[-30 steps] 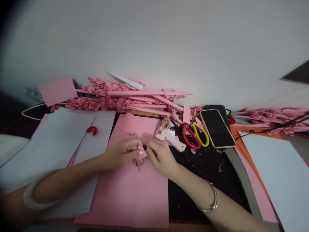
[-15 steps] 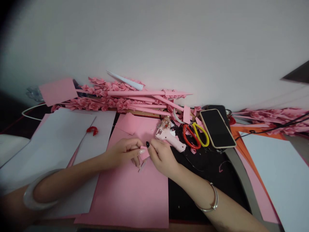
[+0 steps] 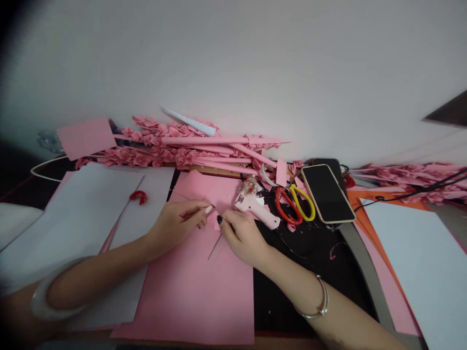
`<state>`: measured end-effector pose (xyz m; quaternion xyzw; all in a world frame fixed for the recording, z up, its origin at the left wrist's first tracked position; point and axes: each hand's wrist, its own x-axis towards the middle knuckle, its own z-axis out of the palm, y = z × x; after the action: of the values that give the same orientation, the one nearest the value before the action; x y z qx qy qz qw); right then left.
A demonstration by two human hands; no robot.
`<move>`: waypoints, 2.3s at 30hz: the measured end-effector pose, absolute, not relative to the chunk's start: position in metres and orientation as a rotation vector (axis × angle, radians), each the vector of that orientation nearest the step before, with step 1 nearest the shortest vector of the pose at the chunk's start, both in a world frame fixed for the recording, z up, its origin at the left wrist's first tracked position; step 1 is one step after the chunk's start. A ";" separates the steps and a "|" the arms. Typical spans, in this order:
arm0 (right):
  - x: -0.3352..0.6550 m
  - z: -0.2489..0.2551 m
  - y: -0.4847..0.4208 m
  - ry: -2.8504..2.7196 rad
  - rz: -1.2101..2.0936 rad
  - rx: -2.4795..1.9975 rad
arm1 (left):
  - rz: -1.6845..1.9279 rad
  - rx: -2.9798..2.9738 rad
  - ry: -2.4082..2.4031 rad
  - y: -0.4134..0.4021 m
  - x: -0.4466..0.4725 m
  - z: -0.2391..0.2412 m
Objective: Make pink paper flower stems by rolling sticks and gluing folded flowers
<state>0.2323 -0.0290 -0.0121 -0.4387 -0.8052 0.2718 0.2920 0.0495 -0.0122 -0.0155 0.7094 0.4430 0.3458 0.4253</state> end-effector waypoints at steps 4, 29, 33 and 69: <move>0.233 -0.013 -0.029 -2.181 0.729 -1.164 | 0.917 1.927 1.132 -0.013 0.048 -0.016; 0.233 -0.016 -0.031 -2.154 0.666 -1.118 | 0.707 1.900 0.928 -0.015 0.050 -0.015; 0.233 -0.015 -0.031 -2.158 0.663 -1.114 | 0.698 1.866 0.926 -0.016 0.050 -0.015; 0.236 -0.015 -0.035 -2.196 0.677 -0.957 | 0.764 1.862 0.944 -0.012 0.052 -0.012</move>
<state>0.2356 -0.0349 -0.0152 -0.3644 -0.8356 0.2575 0.3204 0.0515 -0.0122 -0.0121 0.7507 0.3807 0.3082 0.4432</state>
